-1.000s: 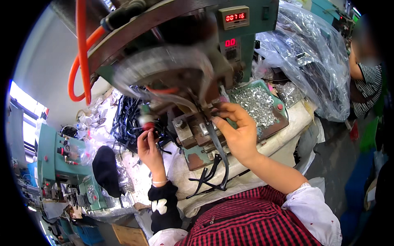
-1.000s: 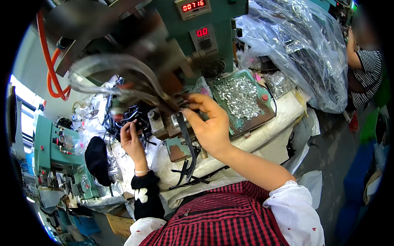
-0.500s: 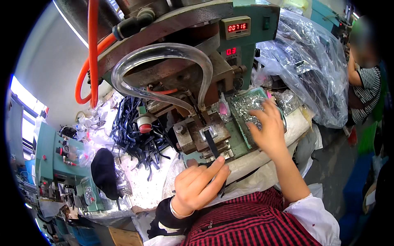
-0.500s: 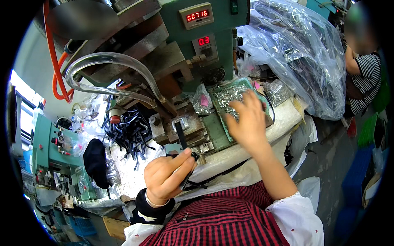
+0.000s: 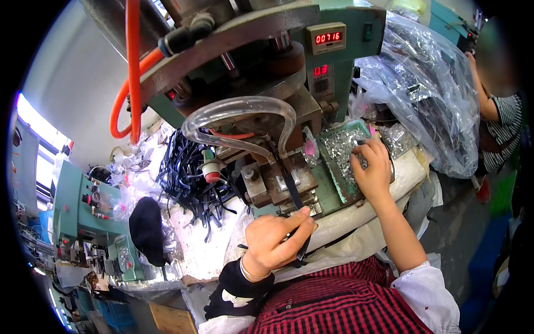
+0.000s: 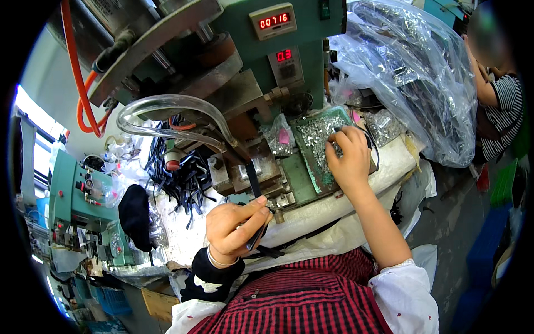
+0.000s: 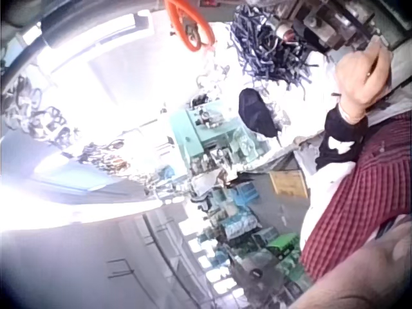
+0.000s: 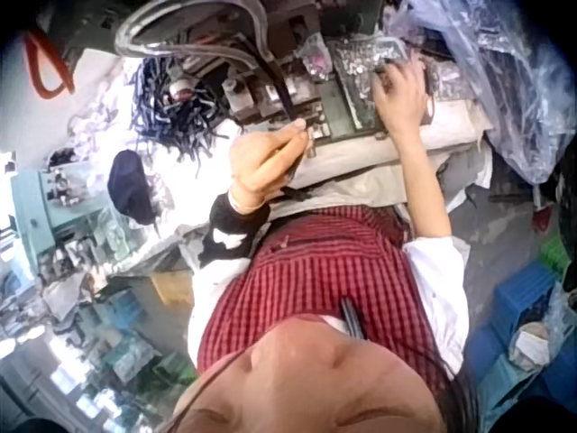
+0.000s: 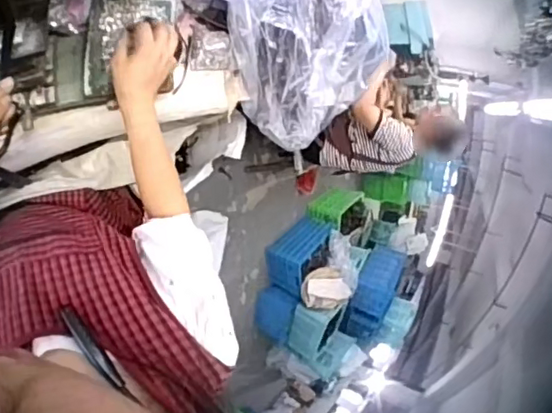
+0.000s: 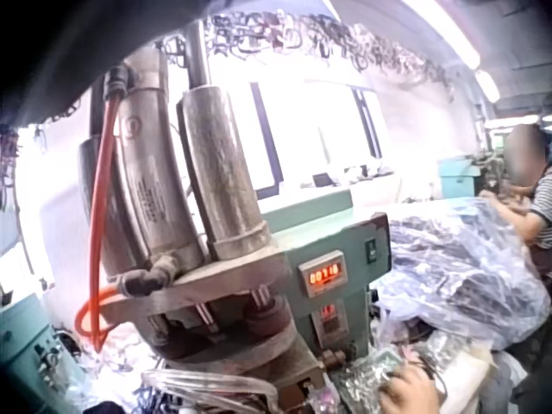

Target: The person repeatedly picks up black cable segments and small metallic components, inserts them into a press machine, and removes the assembled units. The process is continuous and repetitive, with finished pieces accumulating on the work surface.

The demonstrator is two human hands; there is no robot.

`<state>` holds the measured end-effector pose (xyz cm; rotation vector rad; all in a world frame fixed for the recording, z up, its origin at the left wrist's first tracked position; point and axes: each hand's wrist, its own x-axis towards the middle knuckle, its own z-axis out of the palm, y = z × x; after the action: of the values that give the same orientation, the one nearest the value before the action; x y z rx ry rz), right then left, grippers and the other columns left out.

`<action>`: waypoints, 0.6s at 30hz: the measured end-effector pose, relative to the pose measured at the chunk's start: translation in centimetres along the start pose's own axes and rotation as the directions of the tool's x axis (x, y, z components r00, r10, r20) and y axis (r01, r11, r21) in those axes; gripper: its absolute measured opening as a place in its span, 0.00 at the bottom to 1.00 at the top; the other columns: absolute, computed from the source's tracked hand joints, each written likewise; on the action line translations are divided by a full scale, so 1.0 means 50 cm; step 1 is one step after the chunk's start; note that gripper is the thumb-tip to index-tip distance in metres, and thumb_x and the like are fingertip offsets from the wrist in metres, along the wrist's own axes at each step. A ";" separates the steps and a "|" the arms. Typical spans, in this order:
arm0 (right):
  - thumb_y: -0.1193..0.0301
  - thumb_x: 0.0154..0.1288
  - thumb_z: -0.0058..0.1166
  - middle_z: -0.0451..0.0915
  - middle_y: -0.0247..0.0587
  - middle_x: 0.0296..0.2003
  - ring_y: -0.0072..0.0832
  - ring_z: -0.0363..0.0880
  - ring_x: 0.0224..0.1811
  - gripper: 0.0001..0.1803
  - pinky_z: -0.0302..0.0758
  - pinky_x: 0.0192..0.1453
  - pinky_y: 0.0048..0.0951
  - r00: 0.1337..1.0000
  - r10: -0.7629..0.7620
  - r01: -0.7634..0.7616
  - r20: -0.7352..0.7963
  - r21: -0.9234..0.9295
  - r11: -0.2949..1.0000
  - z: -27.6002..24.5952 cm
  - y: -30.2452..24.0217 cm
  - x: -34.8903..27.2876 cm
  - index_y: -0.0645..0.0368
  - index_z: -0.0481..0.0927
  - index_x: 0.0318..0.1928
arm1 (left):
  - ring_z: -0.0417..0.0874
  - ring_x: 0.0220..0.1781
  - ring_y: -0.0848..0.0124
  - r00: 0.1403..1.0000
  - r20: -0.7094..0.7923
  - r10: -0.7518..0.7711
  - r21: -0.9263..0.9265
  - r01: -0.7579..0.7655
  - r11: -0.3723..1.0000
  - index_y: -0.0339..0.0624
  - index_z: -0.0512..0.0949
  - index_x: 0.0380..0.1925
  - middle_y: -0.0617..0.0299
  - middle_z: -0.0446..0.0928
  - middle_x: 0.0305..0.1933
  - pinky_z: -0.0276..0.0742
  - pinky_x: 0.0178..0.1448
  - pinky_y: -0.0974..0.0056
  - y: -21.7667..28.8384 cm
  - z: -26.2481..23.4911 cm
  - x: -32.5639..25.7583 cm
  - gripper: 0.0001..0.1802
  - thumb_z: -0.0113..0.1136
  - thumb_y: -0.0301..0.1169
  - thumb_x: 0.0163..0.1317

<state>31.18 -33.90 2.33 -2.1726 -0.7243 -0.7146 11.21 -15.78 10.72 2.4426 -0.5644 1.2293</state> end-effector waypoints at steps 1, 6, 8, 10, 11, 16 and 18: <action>0.73 0.56 0.66 0.81 0.45 0.44 0.47 0.78 0.54 0.07 0.75 0.56 0.44 0.999 -0.030 0.030 0.011 0.009 1.000 0.006 -0.004 0.004 0.57 0.83 0.35 | 0.78 0.20 0.72 1.000 -0.013 0.012 0.005 -0.012 1.000 0.40 0.85 0.39 0.53 0.87 0.42 0.67 0.22 0.69 -0.004 0.002 -0.002 0.14 0.74 0.25 0.50; 0.75 0.59 0.62 0.83 0.47 0.40 0.47 0.81 0.49 0.06 0.76 0.52 0.43 0.991 -0.126 0.123 0.037 0.077 0.989 0.026 -0.023 0.023 0.60 0.83 0.37 | 0.79 0.23 0.73 0.994 0.004 -0.106 -0.008 0.106 0.994 0.41 0.86 0.41 0.54 0.87 0.46 0.69 0.25 0.70 0.024 -0.020 -0.012 0.14 0.72 0.23 0.52; 0.76 0.62 0.61 0.84 0.45 0.34 0.46 0.82 0.39 0.03 0.76 0.45 0.43 0.999 -0.037 0.038 -0.011 0.135 0.990 0.017 -0.021 0.017 0.60 0.84 0.37 | 0.82 0.26 0.69 0.986 0.037 -0.162 0.071 0.159 0.985 0.39 0.85 0.41 0.52 0.87 0.46 0.73 0.27 0.67 0.054 -0.056 -0.032 0.14 0.70 0.19 0.52; 0.75 0.65 0.61 0.84 0.45 0.33 0.40 0.83 0.37 0.03 0.77 0.44 0.37 0.982 0.191 -0.188 0.008 0.222 0.957 -0.001 -0.019 -0.001 0.62 0.85 0.37 | 0.83 0.28 0.66 0.977 -0.047 -0.208 0.199 0.214 0.956 0.37 0.85 0.41 0.51 0.87 0.40 0.75 0.30 0.66 0.073 -0.107 -0.093 0.14 0.69 0.16 0.53; 0.75 0.66 0.62 0.85 0.45 0.32 0.38 0.83 0.37 0.04 0.77 0.45 0.35 0.951 0.303 -0.306 0.058 0.296 0.905 -0.009 -0.010 -0.012 0.62 0.85 0.38 | 0.83 0.29 0.65 0.963 -0.129 -0.237 0.292 0.265 0.919 0.36 0.84 0.42 0.52 0.86 0.37 0.76 0.31 0.66 0.074 -0.135 -0.125 0.14 0.69 0.15 0.54; 0.78 0.63 0.62 0.85 0.45 0.35 0.39 0.84 0.40 0.06 0.77 0.48 0.34 0.979 0.194 -0.203 0.063 0.388 0.899 -0.020 -0.058 0.007 0.62 0.86 0.41 | 0.79 0.34 0.60 0.906 -0.202 -0.372 0.454 0.424 0.784 0.37 0.85 0.37 0.55 0.81 0.32 0.74 0.40 0.61 -0.046 -0.186 -0.083 0.12 0.65 0.14 0.53; 0.77 0.62 0.62 0.86 0.45 0.37 0.40 0.84 0.42 0.07 0.77 0.49 0.36 0.980 0.182 -0.198 0.079 0.434 0.879 0.004 -0.077 0.019 0.61 0.86 0.41 | 0.77 0.37 0.58 0.898 0.019 -0.439 0.588 0.345 0.732 0.43 0.87 0.37 0.57 0.77 0.33 0.70 0.41 0.57 -0.127 -0.169 -0.119 0.13 0.64 0.17 0.51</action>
<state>29.26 -31.24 4.60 -1.8076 -0.6094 -0.3644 5.36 -5.20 9.84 2.9502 0.3619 1.1365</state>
